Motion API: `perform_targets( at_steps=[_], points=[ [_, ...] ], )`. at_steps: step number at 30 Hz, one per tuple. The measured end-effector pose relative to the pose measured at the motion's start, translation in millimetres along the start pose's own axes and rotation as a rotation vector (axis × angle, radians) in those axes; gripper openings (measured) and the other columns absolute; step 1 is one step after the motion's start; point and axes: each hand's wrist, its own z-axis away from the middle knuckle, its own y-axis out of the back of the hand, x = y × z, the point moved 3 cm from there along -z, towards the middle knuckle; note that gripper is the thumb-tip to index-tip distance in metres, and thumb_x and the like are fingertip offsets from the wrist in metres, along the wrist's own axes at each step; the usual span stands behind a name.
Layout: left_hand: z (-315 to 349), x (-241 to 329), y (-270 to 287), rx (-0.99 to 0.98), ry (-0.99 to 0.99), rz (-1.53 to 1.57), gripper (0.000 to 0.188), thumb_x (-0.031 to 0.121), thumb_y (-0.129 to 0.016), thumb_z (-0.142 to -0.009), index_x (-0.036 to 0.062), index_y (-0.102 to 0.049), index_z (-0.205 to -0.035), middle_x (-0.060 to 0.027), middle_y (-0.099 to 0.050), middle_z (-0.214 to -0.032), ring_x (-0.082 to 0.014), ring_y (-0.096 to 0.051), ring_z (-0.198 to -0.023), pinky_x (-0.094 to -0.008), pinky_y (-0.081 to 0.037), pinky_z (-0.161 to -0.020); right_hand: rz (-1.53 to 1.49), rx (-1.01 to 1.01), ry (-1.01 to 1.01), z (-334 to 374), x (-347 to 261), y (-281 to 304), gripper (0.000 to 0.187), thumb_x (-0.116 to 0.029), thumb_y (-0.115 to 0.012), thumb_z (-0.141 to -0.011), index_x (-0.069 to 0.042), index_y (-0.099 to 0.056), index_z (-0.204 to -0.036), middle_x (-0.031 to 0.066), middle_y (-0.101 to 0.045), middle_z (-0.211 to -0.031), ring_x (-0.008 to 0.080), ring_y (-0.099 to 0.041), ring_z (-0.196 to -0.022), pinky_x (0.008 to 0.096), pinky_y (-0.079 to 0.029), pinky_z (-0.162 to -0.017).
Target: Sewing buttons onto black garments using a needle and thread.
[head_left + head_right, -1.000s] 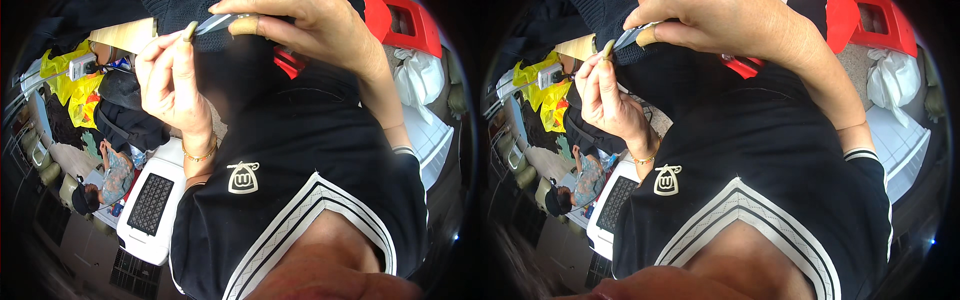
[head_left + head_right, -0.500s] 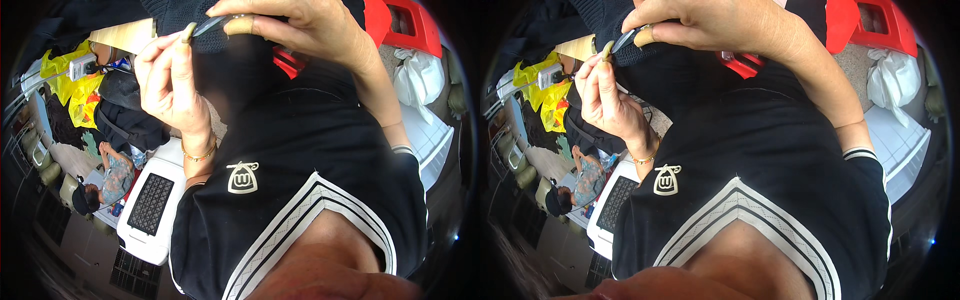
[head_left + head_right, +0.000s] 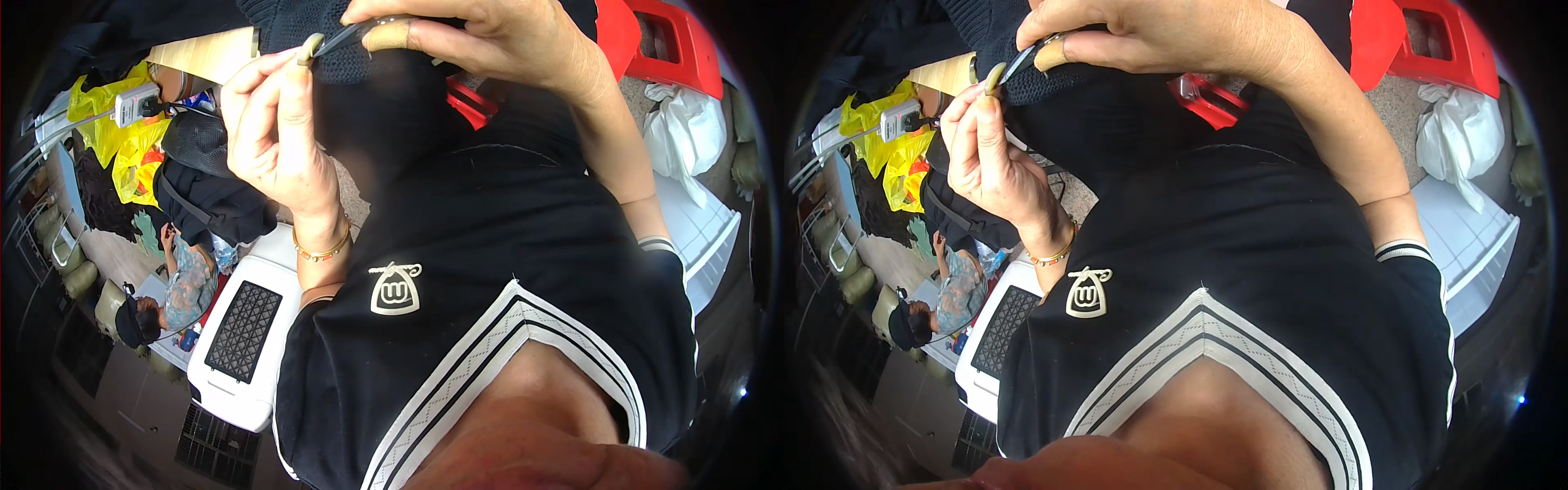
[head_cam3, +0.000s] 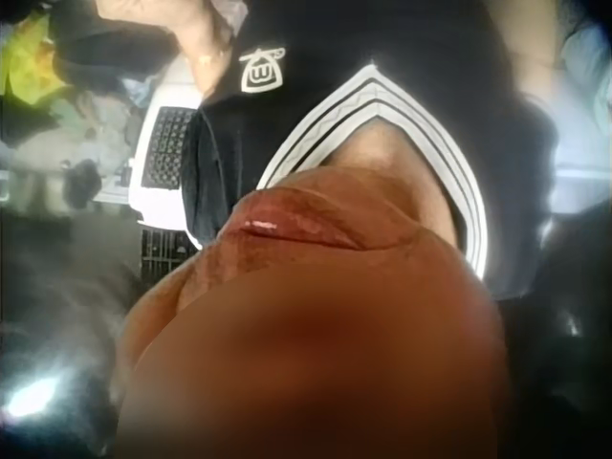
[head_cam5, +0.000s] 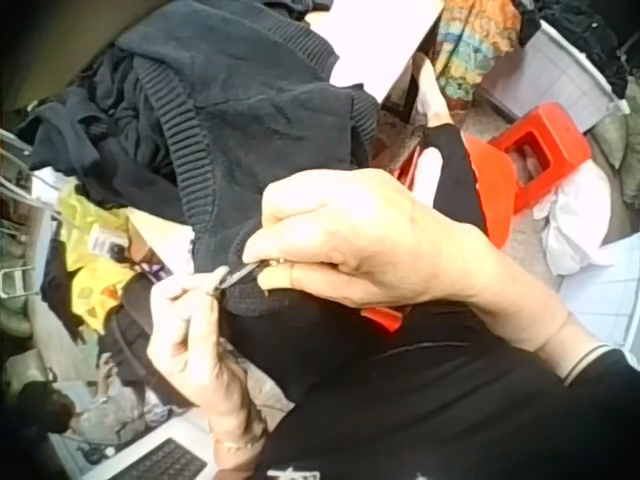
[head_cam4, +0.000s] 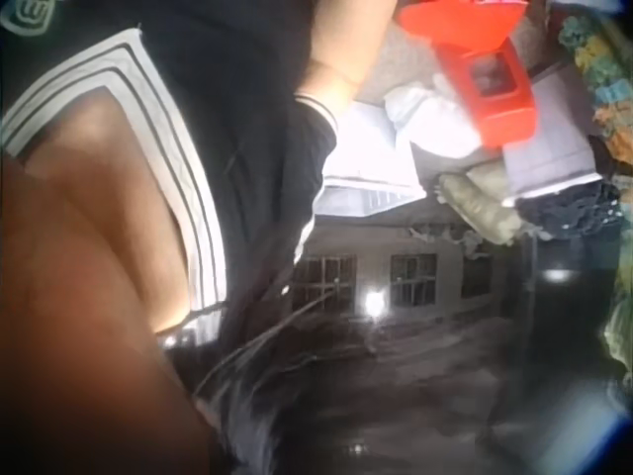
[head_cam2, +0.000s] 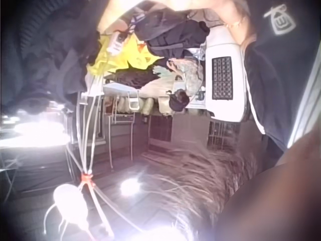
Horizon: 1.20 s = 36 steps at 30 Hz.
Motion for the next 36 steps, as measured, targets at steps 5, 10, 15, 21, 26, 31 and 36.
perform_targets(
  at_steps=[5,10,15,21,26,31,36],
  points=[
    [-1,0,8,0.016,-0.01,-0.017,0.009,-0.002,-0.071,-0.087,-0.0036,-0.076,-0.095,-0.011,-0.066,-0.099,-0.0165,-0.062,-0.093,-0.0251,-0.05,-0.081,-0.258,0.101,0.082,5,12,-12,0.02,-0.009,-0.076,-0.083,0.0,-0.07,-0.099,0.0073,-0.062,-0.08,0.0235,-0.061,-0.071,0.0328,-0.049,-0.063],
    [-17,11,48,0.138,-0.028,0.038,0.012,0.002,-0.065,-0.093,-0.0078,-0.071,-0.096,-0.0124,-0.065,-0.102,-0.0132,-0.062,-0.076,-0.0218,-0.05,-0.063,-0.415,0.055,-0.211,15,5,12,0.029,-0.003,-0.079,-0.08,0.003,-0.071,-0.107,0.0063,-0.063,-0.08,0.0165,-0.059,-0.071,0.0276,-0.046,-0.064],
    [-34,-26,72,0.286,0.059,0.067,0.01,0.007,-0.067,-0.094,-0.0026,-0.07,-0.096,-0.0075,-0.068,-0.086,-0.01,-0.061,-0.072,-0.0212,-0.05,-0.064,-0.385,0.095,-0.223,20,7,8,0.03,-0.003,-0.079,-0.08,0.003,-0.071,-0.109,0.0073,-0.064,-0.081,0.0171,-0.06,-0.072,0.0279,-0.047,-0.064],
    [-25,-75,56,-0.017,0.128,-0.385,0.01,0.01,-0.072,-0.092,0.0,-0.074,-0.092,-0.0056,-0.067,-0.093,-0.0099,-0.062,-0.086,-0.0228,-0.049,-0.074,-0.422,0.079,-0.291,26,17,-10,0.03,-0.006,-0.08,-0.082,0.0,-0.071,-0.109,0.0063,-0.06,-0.079,0.0153,-0.057,-0.067,0.0267,-0.046,-0.06],
    [-33,-31,32,0.011,-0.025,-0.473,0.032,0.003,-0.074,-0.088,0.006,-0.067,-0.118,-0.004,-0.057,-0.114,-0.0108,-0.061,-0.088,-0.0205,-0.047,-0.071,-0.463,0.077,-0.309,32,21,-12,0.032,-0.007,-0.08,-0.082,-0.001,-0.07,-0.111,0.006,-0.06,-0.081,0.015,-0.057,-0.068,0.0271,-0.046,-0.062],
    [-37,6,-1,-0.166,-0.009,-0.402,0.02,0.007,-0.08,-0.082,0.0041,-0.075,-0.1,-0.006,-0.069,-0.094,-0.0152,-0.063,-0.089,-0.0285,-0.049,-0.082,-0.424,0.197,0.016,32,43,-25,0.033,-0.008,-0.08,-0.082,-0.001,-0.07,-0.113,0.0055,-0.06,-0.082,0.0148,-0.057,-0.068,0.0271,-0.046,-0.062],
    [-36,6,-6,-0.133,-0.084,-0.454,0.011,0.002,-0.078,-0.081,-0.0001,-0.074,-0.091,-0.0088,-0.072,-0.094,-0.0178,-0.067,-0.087,-0.0286,-0.053,-0.08,-0.416,0.27,0.251,27,48,-20,0.033,-0.009,-0.077,-0.084,0.0,-0.07,-0.115,0.0068,-0.061,-0.081,0.016,-0.057,-0.068,0.0277,-0.046,-0.062]
  ],
)
